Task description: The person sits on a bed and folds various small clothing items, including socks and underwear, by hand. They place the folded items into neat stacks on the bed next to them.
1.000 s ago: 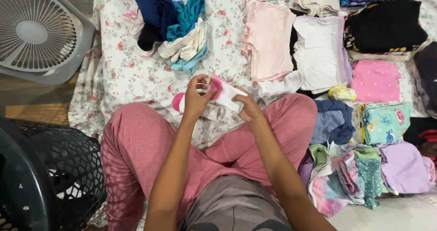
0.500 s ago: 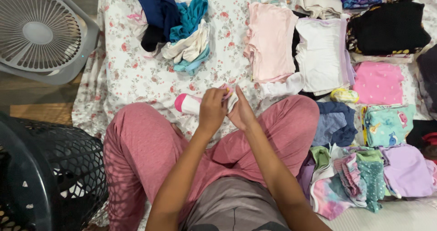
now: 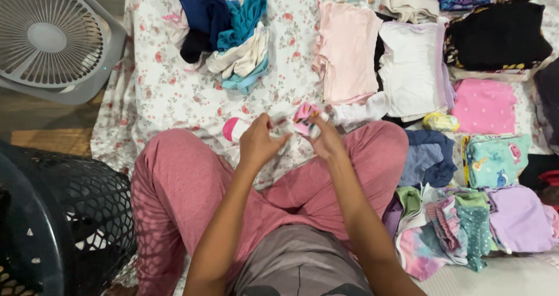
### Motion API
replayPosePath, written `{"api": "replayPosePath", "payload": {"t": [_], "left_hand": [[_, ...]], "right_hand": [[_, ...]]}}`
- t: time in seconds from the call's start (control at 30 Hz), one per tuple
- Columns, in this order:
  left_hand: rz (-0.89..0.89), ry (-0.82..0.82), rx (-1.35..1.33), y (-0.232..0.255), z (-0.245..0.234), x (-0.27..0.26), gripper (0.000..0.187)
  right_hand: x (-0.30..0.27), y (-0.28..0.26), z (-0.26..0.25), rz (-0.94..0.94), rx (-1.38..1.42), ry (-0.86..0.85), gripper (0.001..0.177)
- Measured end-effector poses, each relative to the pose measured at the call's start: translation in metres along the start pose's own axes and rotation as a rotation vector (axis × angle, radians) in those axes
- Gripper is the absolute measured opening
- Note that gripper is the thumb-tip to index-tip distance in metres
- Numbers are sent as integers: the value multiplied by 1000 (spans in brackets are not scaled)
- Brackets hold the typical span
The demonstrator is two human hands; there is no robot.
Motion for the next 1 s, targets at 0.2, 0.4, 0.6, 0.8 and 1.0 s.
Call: {"api": "replayPosePath", "payload": {"t": [0.2,0.4,0.6,0.8,1.0], "left_hand": [[16,-61,251,-33,28,-8,23],[-66,-119,-174,-52,43,-3,19],[-59,-7,-607,-48,53,2,7],[-32,57,-733,-36,51,6,6],[127,-75,-546,13,35,-15,6]], "right_hand": [[-18,13,11,177,-434,-148,24],[-24,33,30,285,-500,-205,28],[-13,28,16,183,-757,-190,27],[-15,24,23,60,-857,-117,25],[-19,12,38,-267,-1307,43,17]]}}
Point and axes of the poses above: each hand's wrist, its own x-axis towards the middle knuckle, its own z-axis out of the palm, y = z × x, the point moved 4 cm from there along x, towards the middle knuckle, and after that the axes turned 2 degrees about z, right-handed, at the moved point
